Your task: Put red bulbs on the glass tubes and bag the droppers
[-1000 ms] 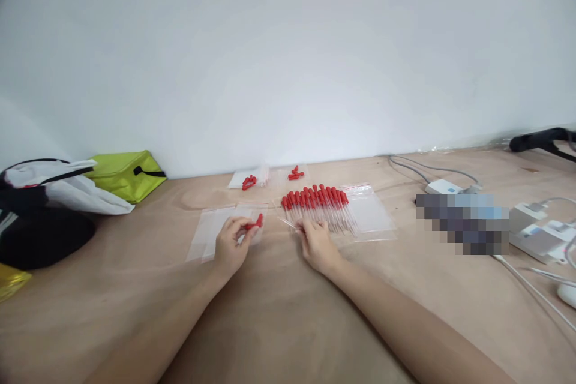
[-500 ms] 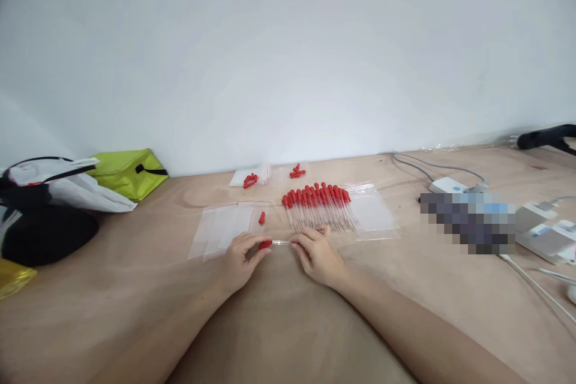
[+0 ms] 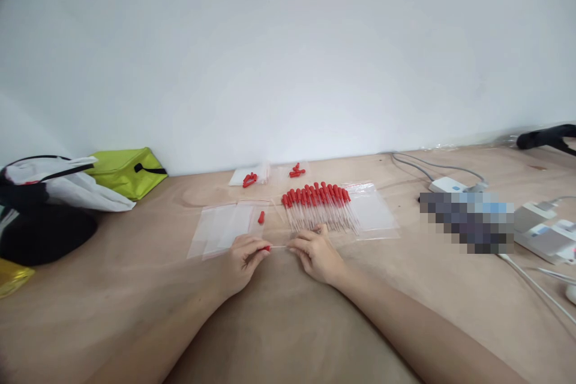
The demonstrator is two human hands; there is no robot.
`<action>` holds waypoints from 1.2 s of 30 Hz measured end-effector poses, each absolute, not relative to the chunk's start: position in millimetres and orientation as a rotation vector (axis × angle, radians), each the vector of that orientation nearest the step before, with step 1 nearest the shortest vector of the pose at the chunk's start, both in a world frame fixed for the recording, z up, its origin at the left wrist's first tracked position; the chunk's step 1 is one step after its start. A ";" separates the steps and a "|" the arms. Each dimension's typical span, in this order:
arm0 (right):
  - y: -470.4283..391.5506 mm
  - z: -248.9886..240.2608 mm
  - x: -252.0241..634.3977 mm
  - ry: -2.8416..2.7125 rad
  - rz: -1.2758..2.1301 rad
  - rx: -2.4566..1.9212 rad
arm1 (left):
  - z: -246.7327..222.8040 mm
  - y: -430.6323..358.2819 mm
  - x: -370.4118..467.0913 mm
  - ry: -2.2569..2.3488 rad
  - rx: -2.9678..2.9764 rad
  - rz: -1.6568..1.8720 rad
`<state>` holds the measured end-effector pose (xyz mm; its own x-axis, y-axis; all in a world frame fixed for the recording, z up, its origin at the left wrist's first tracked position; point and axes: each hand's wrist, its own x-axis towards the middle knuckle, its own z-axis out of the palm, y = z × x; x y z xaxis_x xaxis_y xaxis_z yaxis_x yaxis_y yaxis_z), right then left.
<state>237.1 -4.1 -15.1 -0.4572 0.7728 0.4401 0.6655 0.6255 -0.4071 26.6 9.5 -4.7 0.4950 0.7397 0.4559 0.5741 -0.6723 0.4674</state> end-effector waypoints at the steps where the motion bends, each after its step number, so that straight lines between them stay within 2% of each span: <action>1: -3.2 -15.3 237.7 -2.255 0.240 -1.112 | -4.1 8.9 26.3 1.099 2.504 0.934; 11: 0.4 -16.2 240.3 -2.335 0.099 -1.079 | -3.4 5.8 26.5 1.075 2.633 0.746; 21: -8.1 -11.7 234.3 -2.329 0.043 -1.073 | -4.6 5.3 26.0 1.036 2.698 0.882; 36: -13.5 -10.7 219.6 -2.388 0.064 -1.156 | -1.9 4.8 27.9 0.963 2.898 0.861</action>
